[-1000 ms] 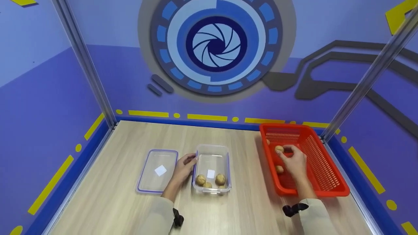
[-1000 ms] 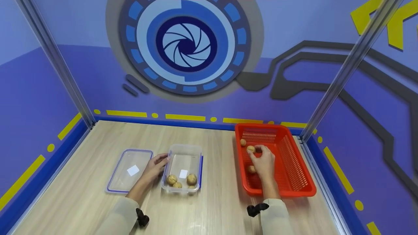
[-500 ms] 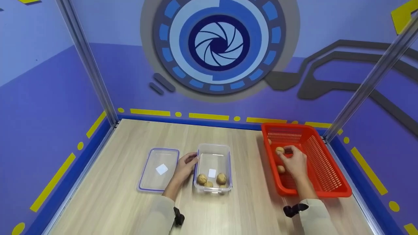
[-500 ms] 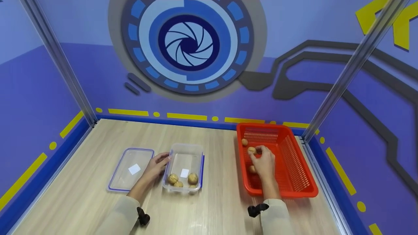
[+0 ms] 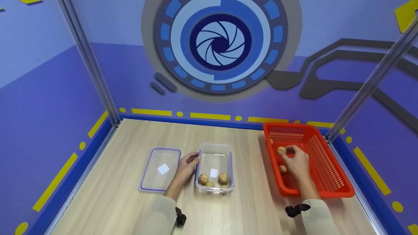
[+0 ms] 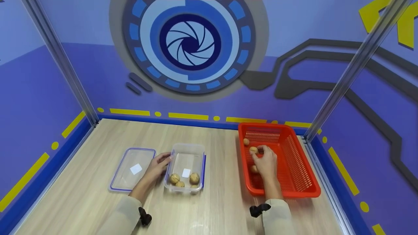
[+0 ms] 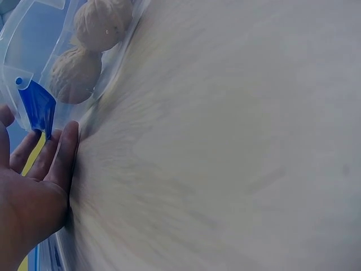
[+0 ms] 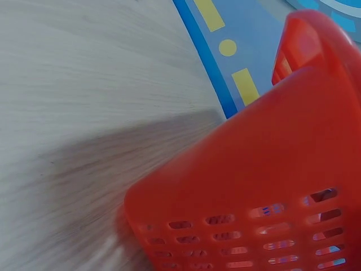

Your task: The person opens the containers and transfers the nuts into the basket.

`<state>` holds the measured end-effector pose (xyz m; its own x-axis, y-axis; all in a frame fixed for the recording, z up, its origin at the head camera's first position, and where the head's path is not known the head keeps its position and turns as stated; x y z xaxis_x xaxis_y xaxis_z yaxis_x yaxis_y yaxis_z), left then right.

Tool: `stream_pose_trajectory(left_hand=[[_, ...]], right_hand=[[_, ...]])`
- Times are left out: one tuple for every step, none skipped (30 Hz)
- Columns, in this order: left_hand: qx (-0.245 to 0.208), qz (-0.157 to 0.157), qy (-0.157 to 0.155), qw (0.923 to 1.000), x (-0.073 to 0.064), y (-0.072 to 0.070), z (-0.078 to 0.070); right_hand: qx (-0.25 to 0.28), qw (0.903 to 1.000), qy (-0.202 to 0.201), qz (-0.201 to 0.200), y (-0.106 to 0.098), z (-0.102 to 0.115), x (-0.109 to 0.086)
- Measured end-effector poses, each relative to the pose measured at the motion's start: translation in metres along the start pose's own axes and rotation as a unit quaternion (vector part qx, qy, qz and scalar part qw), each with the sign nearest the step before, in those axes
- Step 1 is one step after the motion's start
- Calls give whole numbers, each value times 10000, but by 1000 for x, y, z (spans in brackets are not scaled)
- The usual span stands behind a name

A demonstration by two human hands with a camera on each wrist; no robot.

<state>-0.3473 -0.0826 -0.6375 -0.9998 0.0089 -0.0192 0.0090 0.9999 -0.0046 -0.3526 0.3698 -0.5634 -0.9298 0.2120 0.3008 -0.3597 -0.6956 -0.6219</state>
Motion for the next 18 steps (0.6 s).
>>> stream_pose_trajectory(left_hand=[[15, -14, 8, 10000, 2, 0, 4], [14, -29, 12, 10000, 4, 1, 6], [16, -36, 19, 10000, 5, 1, 9], [14, -39, 20, 10000, 6, 0, 10], [18, -34, 34, 10000, 6, 0, 11], [11, -24, 30, 10000, 6, 0, 11], [22, -8, 44, 10000, 6, 0, 11], [29, -4, 50, 10000, 6, -1, 11], [28, 5, 68, 10000, 7, -1, 11], [29, 14, 95, 9999, 7, -1, 11], [36, 17, 128, 9999, 7, -1, 11], [37, 18, 161, 9999, 7, -1, 11], [44, 13, 202, 9998, 7, -1, 10], [49, -1, 226, 9997, 7, -1, 10], [57, -16, 248, 9997, 8, -1, 10], [84, -22, 271, 9996, 8, 0, 10], [85, -34, 264, 9996, 8, 0, 10], [87, -41, 258, 9996, 8, 0, 10]], right_hand=[[-1, 10000, 18, -2, 0, 0, 0], [-8, 10000, 21, 1, -1, 0, 0], [-15, 10000, 39, 14, -1, 0, 1], [-7, 10000, 52, 36, -1, 0, 1], [1, 10000, 45, 52, 0, 0, 1], [15, 10000, 54, 63, 0, -1, 1], [19, 10000, 67, 69, 0, -1, 2], [14, 10000, 62, 77, 0, -2, 2], [13, 10000, 37, 69, 0, -2, 2], [8, 10000, 5, 54, 1, -2, 3], [-1, 10000, -28, 36, 1, -3, 3], [-4, 10000, -41, 21, 1, -3, 3], [-6, 10000, -74, 8, 0, -4, 3], [-16, 9999, -110, 2, 0, -4, 3], [-17, 9999, -131, -2, 0, -4, 3], [-3, 9999, -119, 9, 0, -5, 3], [3, 9999, -106, 28, -1, -5, 2], [14, 9999, -101, 50, -1, -5, 2]])
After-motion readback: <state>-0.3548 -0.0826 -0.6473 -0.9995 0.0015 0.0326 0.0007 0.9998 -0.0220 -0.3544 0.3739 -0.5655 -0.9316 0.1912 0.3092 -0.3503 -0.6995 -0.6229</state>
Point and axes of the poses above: each hand's wrist, its own x-axis towards the middle knuckle, its own y-axis out of the palm, z = x × y, the point moved 3 cm from there along x, towards the middle knuckle, and after that the axes turned 2 degrees about x, right-handed, at the moved point
